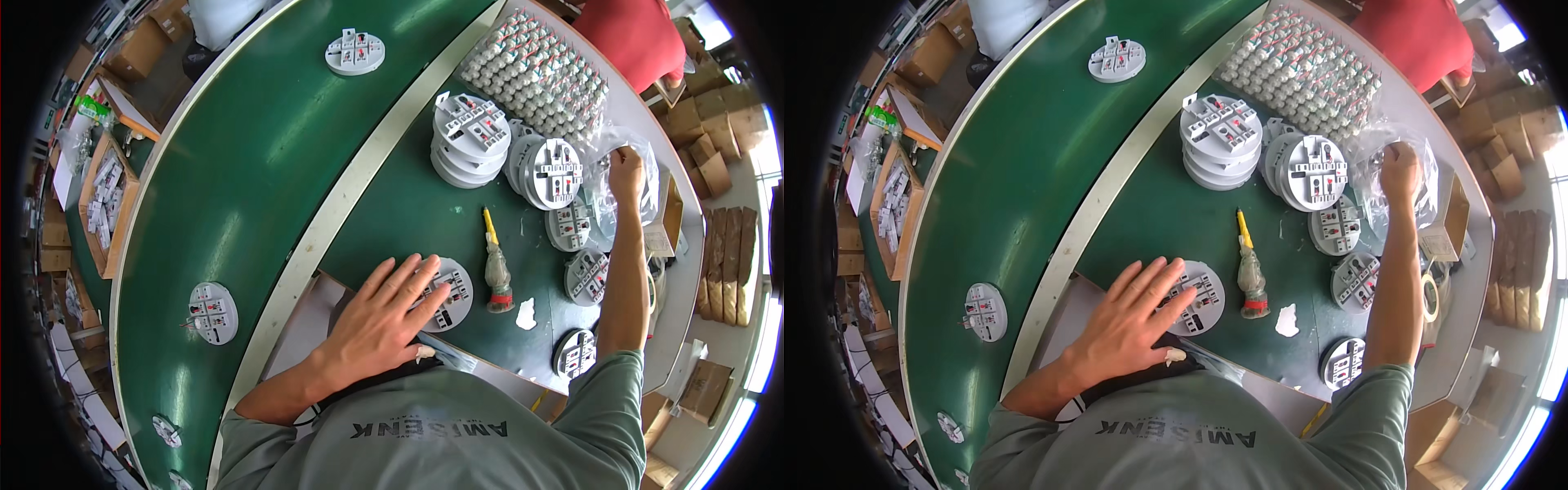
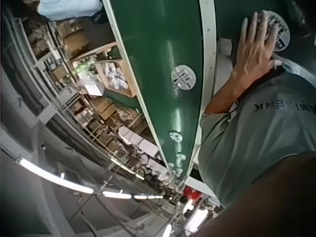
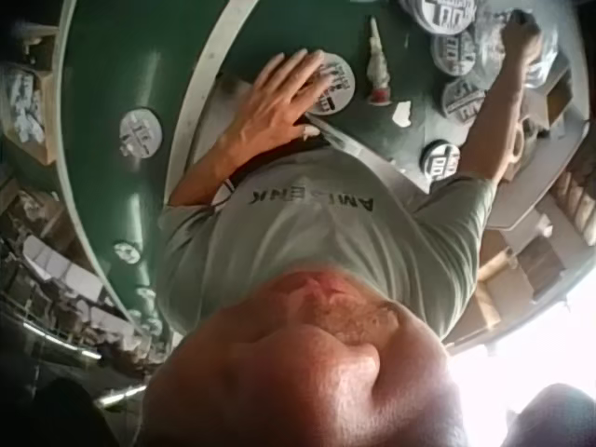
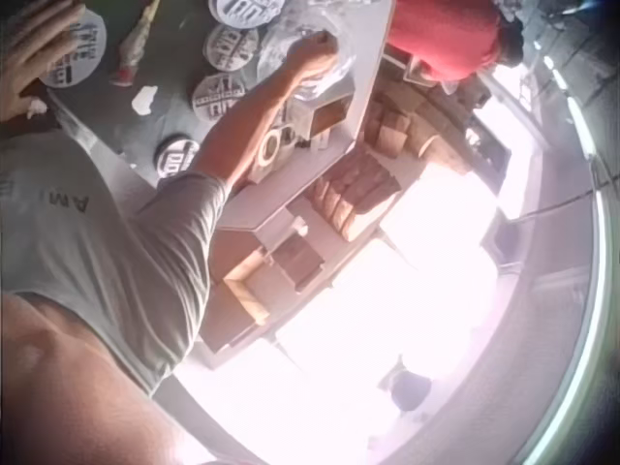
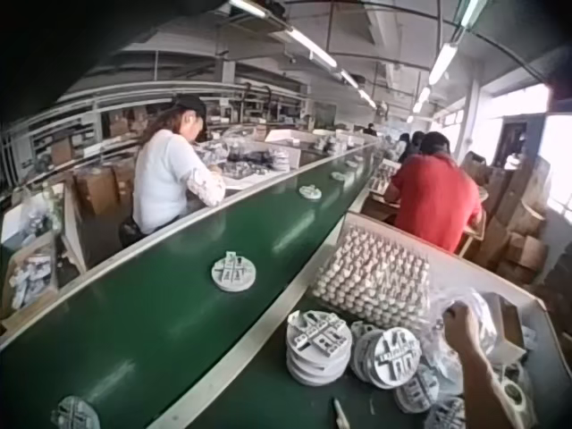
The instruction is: Assembling circular electronic components into white plastic housings and applying adhesive from a tube.
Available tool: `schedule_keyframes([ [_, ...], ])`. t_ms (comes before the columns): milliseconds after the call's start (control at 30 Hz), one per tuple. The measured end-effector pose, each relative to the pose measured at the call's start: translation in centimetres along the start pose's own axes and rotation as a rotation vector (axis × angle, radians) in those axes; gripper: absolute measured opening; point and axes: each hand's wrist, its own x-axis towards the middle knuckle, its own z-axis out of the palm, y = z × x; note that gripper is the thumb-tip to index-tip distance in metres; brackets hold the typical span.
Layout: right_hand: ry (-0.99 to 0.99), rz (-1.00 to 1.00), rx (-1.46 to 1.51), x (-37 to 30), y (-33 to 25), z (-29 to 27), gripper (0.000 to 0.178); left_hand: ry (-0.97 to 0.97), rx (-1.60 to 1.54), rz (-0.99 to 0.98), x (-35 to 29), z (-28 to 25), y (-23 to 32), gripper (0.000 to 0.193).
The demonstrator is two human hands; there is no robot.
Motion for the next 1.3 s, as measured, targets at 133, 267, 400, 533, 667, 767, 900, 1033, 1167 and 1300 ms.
schedule_keyframes([
  [133, -0.105, 0.091, 0.368, -3.5, -4.7, -5.2, 0.027, -0.002, 0.100, 0.065, -1.4, 2.5, -1.2, 0.064],
  [267, -0.147, 0.260, 1.160, -10.8, -8.5, -9.2, 0.025, 0.078, -0.006, 0.092, -2.6, 2.3, -1.1, 0.059],
  [400, -0.161, 0.400, 1.435, -17.7, -14.3, -9.6, 0.022, 0.289, -0.346, -0.152, -1.5, -0.3, -1.8, 0.042],
  [533, -0.123, 0.480, 1.452, -20.5, -17.4, -6.9, 0.020, 0.326, -0.908, -0.674, 0.3, -0.8, -5.9, 0.027],
  [667, -0.072, 0.299, 1.199, -22.3, -17.0, -4.2, 0.024, 0.307, -0.890, -0.808, 1.1, -0.9, -6.1, 0.032],
  [767, -0.182, 0.284, 1.071, -23.0, -16.9, -3.2, 0.026, 0.282, -0.873, -0.839, 1.3, -1.2, -6.0, 0.035],
  [900, -0.203, 0.289, 1.051, -22.3, -16.9, -2.9, 0.025, 0.249, -0.876, -0.868, 1.6, -1.2, -6.4, 0.038],
  [1033, -0.151, 0.287, 1.065, -22.5, -17.5, -2.7, 0.025, 0.233, -0.874, -0.884, 1.7, -1.5, -6.6, 0.040],
  [1167, -0.147, 0.289, 1.052, -22.5, -18.1, -2.7, 0.025, 0.219, -0.876, -0.886, 1.6, -1.5, -6.7, 0.041],
  [1300, -0.150, 0.254, 1.101, -22.5, -17.6, -2.4, 0.023, 0.226, -0.890, -0.882, 1.6, -1.5, -6.9, 0.040],
])
